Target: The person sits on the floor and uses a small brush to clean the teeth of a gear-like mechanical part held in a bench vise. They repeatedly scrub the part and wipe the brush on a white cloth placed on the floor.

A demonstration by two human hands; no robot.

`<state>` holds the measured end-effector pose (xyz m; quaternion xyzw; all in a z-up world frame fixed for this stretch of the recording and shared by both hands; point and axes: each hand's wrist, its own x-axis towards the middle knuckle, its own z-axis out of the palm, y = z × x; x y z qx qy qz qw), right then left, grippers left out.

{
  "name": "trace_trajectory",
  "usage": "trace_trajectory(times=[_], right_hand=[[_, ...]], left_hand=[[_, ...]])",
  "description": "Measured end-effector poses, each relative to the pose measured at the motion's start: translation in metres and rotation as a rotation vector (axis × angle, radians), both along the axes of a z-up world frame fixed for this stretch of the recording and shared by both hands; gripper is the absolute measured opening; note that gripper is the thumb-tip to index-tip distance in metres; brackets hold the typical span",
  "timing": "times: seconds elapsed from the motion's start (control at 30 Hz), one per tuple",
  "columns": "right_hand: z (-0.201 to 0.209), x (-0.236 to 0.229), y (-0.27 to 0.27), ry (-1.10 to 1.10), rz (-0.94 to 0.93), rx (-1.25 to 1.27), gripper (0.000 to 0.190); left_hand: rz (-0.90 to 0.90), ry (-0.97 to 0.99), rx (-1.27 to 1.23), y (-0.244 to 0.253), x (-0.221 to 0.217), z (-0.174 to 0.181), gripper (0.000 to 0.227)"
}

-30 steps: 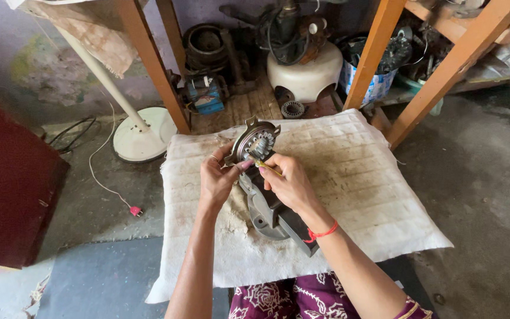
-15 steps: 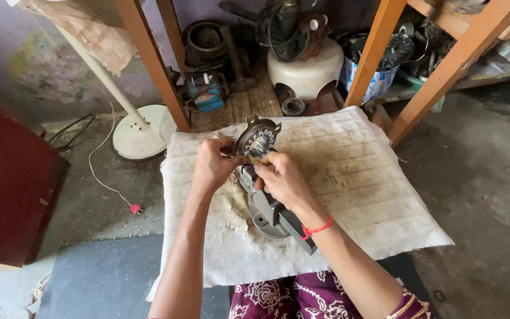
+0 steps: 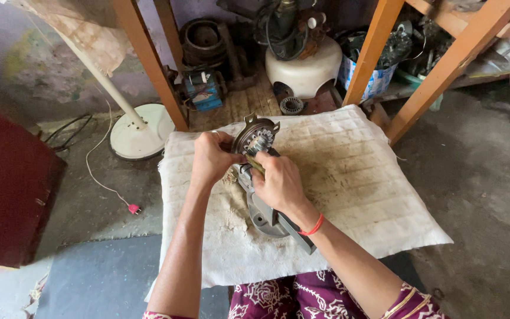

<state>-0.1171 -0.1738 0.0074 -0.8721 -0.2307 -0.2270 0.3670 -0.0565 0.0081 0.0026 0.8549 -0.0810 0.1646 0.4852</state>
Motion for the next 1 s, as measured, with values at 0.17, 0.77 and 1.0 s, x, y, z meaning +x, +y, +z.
trace_trajectory(times=[0.17,0.77,1.0], right_hand=[[-0.016,0.003,0.002,-0.164,0.012,-0.162,0.01],[-0.05,-0.031,-0.058,-0.066,0.034,-0.085,0.014],[-0.157,0.062,-0.139,-0.037,-0.507,-0.157,0.024]], left_hand=[[0.027,0.008,-0.051,-0.002,-0.002,-0.004,0.038],[-0.015,-0.002,-0.044,-0.001,-0.012,0.0,0.044],[0.001,-0.054,0.01,-0.01,-0.029,0.014,0.049]])
